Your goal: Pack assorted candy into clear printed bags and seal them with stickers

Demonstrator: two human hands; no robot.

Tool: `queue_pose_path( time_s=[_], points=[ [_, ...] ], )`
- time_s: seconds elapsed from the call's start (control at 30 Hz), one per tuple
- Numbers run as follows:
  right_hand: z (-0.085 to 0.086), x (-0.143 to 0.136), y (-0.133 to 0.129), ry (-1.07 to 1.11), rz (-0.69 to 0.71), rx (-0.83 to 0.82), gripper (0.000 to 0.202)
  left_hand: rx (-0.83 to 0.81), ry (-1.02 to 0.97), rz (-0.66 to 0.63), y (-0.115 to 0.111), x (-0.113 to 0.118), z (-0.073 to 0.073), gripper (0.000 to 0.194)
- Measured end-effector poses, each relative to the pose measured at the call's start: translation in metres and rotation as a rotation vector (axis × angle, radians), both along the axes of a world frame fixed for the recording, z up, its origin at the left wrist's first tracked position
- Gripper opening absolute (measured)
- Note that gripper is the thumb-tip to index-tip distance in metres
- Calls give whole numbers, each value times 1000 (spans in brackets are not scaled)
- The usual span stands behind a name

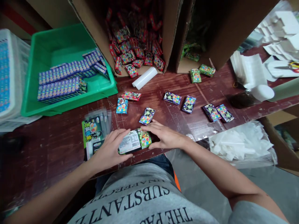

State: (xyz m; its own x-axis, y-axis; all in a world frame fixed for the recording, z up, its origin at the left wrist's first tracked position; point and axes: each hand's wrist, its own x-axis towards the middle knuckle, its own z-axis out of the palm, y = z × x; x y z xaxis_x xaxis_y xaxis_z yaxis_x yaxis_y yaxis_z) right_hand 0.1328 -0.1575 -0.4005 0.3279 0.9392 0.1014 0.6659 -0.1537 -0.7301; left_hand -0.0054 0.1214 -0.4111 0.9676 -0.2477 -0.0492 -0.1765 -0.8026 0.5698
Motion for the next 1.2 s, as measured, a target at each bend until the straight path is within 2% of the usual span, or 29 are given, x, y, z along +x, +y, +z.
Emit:
queue_pose_path(
  time_s=[0.17, 0.37, 0.63, 0.7, 0.77, 0.9, 0.97, 1.07, 1.13, 1.2],
  points=[
    [8, 3, 0, -36, -44, 6, 93, 1, -40, 6, 2, 1, 6, 92],
    [28, 11, 1, -69, -118, 49, 83, 0, -83, -1, 4, 4, 19, 89],
    [40, 8, 20, 8, 81, 10, 82, -44, -85, 24, -1, -6, 29, 93],
    [42, 9, 24, 10, 45, 36, 83, -58, -90, 92, -8, -5, 33, 92],
    [44, 7, 29, 9, -69, 74, 80, -94, -88, 240, -17, -2, 37, 93],
    [39, -4, 42, 175, -277, 109, 61, -281, -67, 534, -31, 3, 39, 100],
    [34, -10, 47, 330, -327, 111, 54, -411, -67, 600, -33, 5, 34, 87],
    [27, -13, 53, 435, -330, 95, 50, -689, -35, 577, -32, 4, 23, 57],
    [25, -12, 57, 402, -320, 70, 43, -851, 14, 538, -29, 2, 17, 53],
    [27, -10, 61, 362, -304, 45, 36, -939, 61, 527, -23, 0, 13, 54]
  ],
)
